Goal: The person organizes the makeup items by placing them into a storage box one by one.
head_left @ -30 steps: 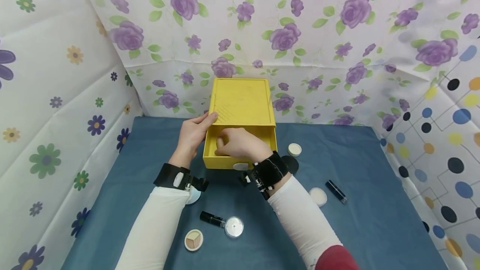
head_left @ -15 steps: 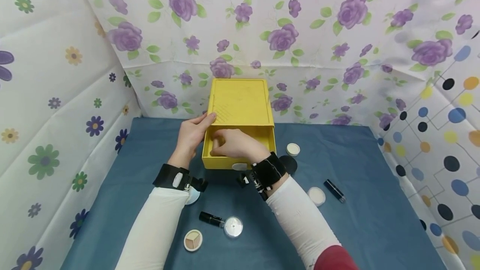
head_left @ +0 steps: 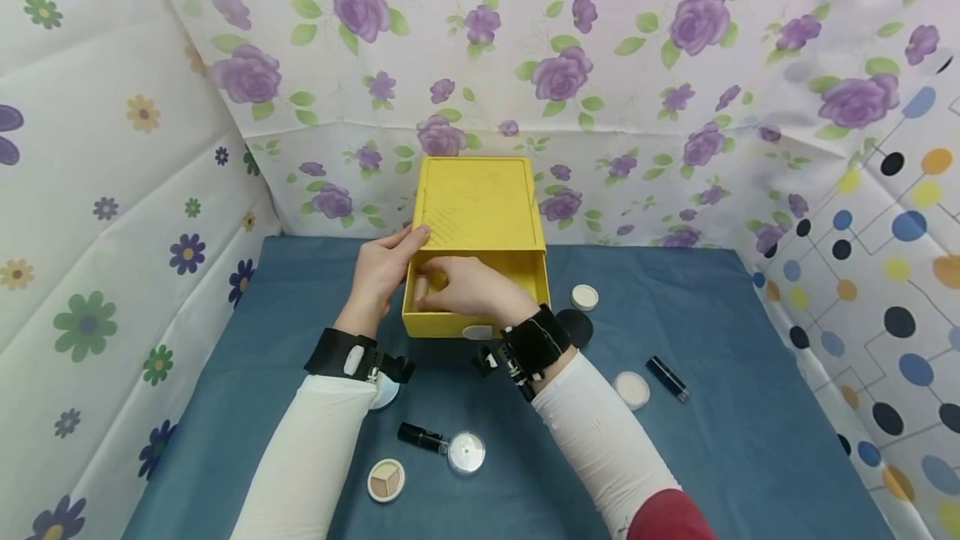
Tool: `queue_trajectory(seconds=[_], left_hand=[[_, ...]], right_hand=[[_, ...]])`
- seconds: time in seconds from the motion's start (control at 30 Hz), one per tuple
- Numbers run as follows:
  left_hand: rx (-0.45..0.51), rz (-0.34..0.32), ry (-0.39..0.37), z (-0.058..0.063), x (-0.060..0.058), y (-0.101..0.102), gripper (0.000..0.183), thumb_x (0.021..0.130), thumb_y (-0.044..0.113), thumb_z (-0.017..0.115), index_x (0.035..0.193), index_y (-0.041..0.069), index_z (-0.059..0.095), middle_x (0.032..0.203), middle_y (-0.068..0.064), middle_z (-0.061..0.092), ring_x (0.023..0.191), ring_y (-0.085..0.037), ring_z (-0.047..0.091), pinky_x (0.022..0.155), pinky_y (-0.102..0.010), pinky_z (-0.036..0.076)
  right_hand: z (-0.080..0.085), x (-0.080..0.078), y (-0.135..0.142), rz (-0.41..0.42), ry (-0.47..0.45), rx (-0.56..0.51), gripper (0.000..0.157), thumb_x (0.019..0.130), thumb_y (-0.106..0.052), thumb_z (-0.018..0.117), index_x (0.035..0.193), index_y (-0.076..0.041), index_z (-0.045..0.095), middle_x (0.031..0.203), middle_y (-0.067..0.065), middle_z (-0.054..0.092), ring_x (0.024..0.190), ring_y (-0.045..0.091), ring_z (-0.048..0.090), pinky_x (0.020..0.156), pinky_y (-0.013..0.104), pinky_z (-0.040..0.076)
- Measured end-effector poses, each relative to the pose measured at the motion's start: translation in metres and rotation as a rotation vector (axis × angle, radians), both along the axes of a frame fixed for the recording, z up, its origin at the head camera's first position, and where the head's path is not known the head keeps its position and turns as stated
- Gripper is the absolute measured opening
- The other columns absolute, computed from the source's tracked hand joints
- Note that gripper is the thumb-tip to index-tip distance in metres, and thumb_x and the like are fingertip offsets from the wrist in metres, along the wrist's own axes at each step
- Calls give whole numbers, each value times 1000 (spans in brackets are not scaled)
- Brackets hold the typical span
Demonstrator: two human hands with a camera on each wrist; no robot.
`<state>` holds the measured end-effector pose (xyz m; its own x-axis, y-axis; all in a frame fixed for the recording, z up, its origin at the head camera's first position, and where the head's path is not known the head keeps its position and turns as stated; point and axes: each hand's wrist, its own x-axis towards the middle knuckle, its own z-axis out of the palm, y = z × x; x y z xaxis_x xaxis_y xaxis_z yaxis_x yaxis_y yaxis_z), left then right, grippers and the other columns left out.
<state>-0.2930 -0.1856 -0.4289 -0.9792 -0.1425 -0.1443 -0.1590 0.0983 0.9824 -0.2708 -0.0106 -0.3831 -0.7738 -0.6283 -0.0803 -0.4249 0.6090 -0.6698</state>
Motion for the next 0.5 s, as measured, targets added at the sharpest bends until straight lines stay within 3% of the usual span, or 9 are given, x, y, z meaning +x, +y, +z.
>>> queue_trajectory(seconds=[0.23,0.37,0.5], left_hand=[[-11,-2,13,0,-1,0,81,72,74,70,137,28,59,140,-5,56,115,-20,59,94,-44,54],[-10,0,12,-1,-1,1,83,71,75,71,137,27,59,139,-6,57,113,-20,60,93,-44,54],[-9,0,6,-1,-1,1,84,71,74,71,139,27,56,140,-7,56,114,-22,59,96,-45,53]], right_hand=[[3,1,5,-12,-10,-52,41,96,-32,65,134,-21,60,97,2,67,78,17,61,69,33,54],[8,4,16,-15,-59,-93,42,96,-32,65,136,-21,60,88,8,67,69,22,61,61,31,52],[16,8,31,-53,-69,-120,45,96,-35,65,138,-21,58,87,9,68,70,21,63,62,31,55]])
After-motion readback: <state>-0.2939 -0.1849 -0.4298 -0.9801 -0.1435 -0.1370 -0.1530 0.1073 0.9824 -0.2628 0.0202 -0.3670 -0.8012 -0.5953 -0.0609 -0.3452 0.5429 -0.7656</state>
